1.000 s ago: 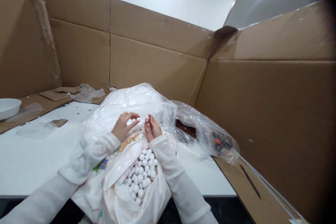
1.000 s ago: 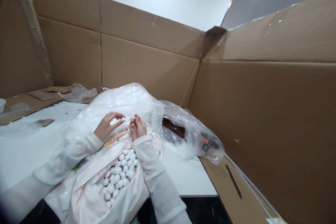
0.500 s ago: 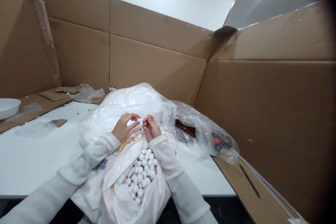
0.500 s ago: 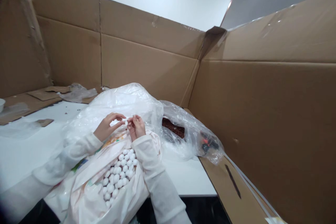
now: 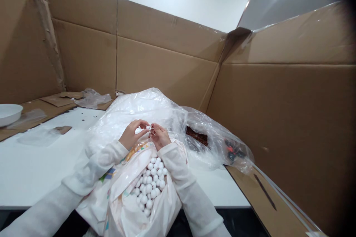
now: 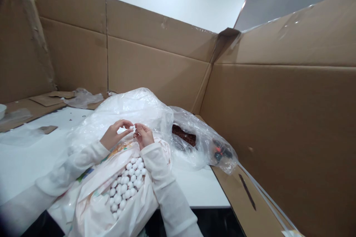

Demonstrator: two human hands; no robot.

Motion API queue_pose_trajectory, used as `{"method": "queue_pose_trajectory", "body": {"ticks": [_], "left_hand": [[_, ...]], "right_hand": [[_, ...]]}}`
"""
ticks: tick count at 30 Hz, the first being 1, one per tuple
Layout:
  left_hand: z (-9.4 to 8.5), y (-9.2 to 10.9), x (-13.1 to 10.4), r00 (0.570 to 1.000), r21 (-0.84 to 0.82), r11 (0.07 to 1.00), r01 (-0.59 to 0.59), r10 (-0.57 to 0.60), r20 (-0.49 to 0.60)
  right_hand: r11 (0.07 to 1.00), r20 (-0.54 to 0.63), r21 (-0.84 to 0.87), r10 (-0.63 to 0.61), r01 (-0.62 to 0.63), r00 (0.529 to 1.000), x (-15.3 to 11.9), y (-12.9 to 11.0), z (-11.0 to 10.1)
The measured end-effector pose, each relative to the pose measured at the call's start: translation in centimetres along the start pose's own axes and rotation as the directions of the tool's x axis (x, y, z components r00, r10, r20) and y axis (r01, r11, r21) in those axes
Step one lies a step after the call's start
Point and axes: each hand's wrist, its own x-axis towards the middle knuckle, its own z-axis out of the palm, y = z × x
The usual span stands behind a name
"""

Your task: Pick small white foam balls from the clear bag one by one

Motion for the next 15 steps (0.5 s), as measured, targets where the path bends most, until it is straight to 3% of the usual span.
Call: {"method": "queue_pose_trajectory", "body": {"ticks": [6, 15], "left_hand": [[-0.05, 0.07, -0.04, 1.000, 0.001, 1.000, -0.004, 0.004, -0.015], [0.17, -0.25, -0.19, 0.997, 0.039, 0.996, -0.078, 0.078, -0.001]], "right_hand": [[0.994, 0.020, -0.110, -0.011, 0.013, 1.000, -0.11, 0.12, 0.15], [0.992, 0.005, -0.121, -0.038, 0.038, 0.999, -0.08, 0.44, 0.00]]}}
